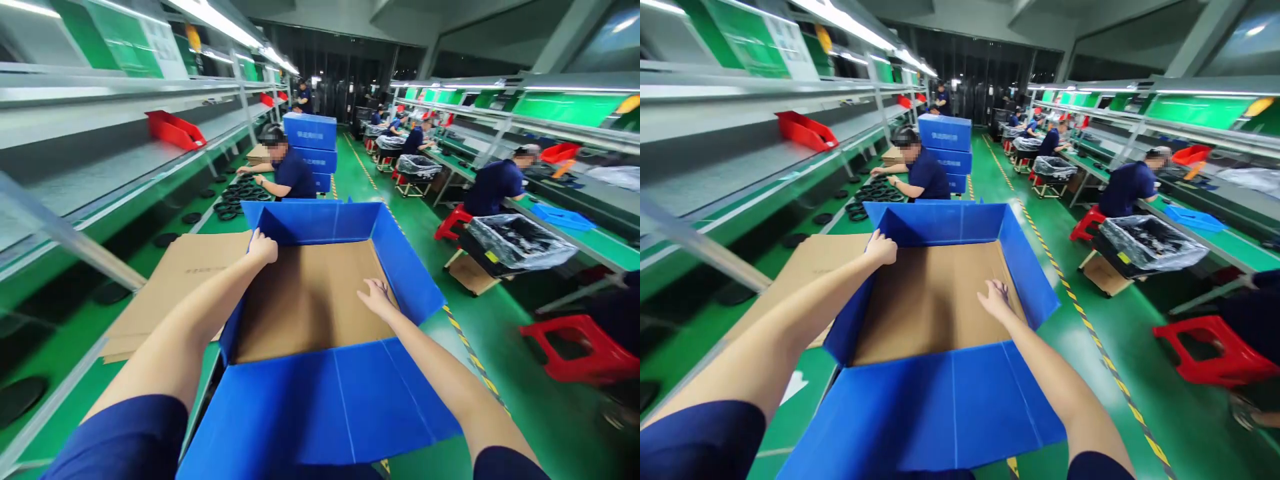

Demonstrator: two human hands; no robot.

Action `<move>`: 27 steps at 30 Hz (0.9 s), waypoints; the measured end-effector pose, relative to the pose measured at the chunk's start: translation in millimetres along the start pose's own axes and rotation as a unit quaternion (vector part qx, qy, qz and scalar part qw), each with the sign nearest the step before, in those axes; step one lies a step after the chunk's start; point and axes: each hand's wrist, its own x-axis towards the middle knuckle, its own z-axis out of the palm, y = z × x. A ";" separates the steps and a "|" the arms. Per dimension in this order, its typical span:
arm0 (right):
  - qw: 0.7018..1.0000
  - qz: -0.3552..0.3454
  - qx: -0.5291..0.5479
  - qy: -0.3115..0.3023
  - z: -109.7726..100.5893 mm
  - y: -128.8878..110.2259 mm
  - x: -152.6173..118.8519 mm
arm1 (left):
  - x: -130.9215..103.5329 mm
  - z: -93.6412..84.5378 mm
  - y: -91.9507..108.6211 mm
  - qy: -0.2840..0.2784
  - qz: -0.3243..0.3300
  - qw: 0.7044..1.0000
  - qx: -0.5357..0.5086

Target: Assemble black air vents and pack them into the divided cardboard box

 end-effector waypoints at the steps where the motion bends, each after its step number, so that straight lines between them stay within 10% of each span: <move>1: 1.000 -0.016 0.000 0.000 5.4 -4.2 -1.7 | -4.0 -15.0 -2.3 0.008 0.028 0.999 0.018; 5: 0.997 -0.076 0.007 -0.016 25.9 -11.2 -11.9 | -14.7 -70.8 -7.0 0.042 0.158 0.974 0.158; 9: 0.991 -0.134 0.012 -0.013 35.0 -4.9 -27.4 | -18.9 -101.9 -3.1 0.050 0.156 0.961 0.223; 17: 0.981 -0.033 0.167 -0.094 8.4 -4.2 -38.1 | -38.6 -74.6 3.4 -0.048 0.181 0.927 0.327; 23: 0.901 0.065 0.406 -0.139 -4.7 -34.5 18.3 | -45.3 -64.9 17.6 -0.110 0.172 0.760 0.616; 27: 0.787 0.026 0.606 -0.114 -14.3 -76.3 81.5 | -43.2 -70.6 31.9 -0.029 0.197 0.795 0.574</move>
